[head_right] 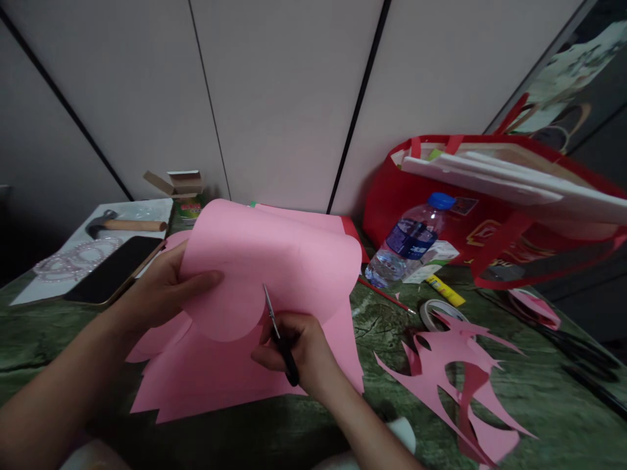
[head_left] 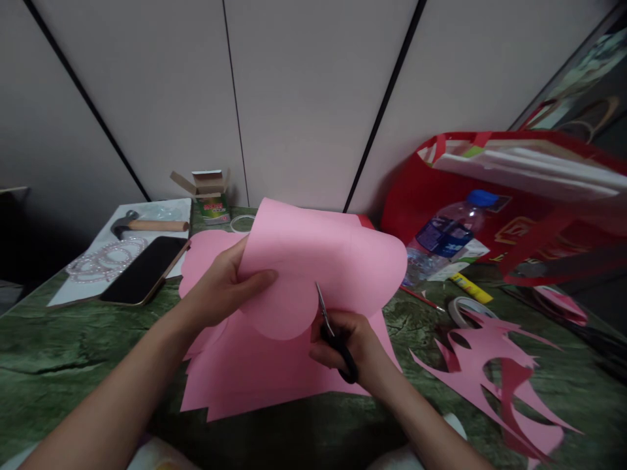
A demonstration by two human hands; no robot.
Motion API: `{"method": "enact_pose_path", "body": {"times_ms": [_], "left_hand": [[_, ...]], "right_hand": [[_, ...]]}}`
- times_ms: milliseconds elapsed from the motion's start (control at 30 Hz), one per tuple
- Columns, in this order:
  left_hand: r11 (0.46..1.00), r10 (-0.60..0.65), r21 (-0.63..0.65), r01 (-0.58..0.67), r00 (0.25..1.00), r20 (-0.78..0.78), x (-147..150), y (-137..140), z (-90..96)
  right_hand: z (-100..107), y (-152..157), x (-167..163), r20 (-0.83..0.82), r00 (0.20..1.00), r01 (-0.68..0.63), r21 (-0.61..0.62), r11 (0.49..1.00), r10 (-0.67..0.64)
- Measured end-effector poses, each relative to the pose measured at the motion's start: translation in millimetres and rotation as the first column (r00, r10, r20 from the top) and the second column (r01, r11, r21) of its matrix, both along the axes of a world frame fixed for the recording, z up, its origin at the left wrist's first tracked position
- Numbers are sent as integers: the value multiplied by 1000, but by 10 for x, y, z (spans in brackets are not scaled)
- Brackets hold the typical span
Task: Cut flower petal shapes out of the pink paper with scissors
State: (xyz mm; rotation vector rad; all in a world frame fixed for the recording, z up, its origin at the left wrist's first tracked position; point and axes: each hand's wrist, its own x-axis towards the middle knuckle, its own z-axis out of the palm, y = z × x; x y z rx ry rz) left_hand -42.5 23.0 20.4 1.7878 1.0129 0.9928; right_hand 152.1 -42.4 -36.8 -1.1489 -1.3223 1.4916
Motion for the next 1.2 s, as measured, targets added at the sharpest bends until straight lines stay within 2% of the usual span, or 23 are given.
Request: {"method": "enact_pose_path", "body": {"times_ms": [367, 467, 567, 633, 700, 733, 800, 933, 1033, 1200], "left_hand": [[999, 17, -47, -15, 999, 46, -1, 3, 24], [996, -30, -76, 43, 985, 169, 39, -13, 6], [983, -105, -108, 149, 937, 333, 131, -77, -56], [979, -122, -110, 173, 923, 366, 221, -152, -103], [971, -155, -125, 205, 933, 324, 320, -240, -136], [972, -148, -130, 195, 942, 301, 367, -283, -145], [983, -21, -174, 60, 975, 219, 445, -352, -152], [974, 169, -172, -144, 976, 138, 510, -393, -148], [968, 207, -168, -185, 970, 130, 504, -365, -153], [968, 198, -182, -175, 973, 117, 479, -324, -199]], "right_hand": [[-43, -18, 5, 31, 999, -8, 31, 999, 7], [4, -15, -10, 23, 996, 87, 28, 996, -88], [50, -10, -17, 41, 975, 217, 58, 974, -220], [59, -6, -13, 43, 960, 272, 85, 958, -276], [49, -2, -8, 32, 954, 294, 102, 950, -299], [40, -1, -8, 24, 954, 294, 103, 950, -298], [23, 0, -18, 11, 958, 284, 94, 954, -286], [11, -4, -68, -9, 970, 242, 65, 968, -242], [2, -10, -90, -38, 976, 215, 52, 975, -214], [-16, -17, -36, -69, 985, 162, 64, 985, -158]]}}
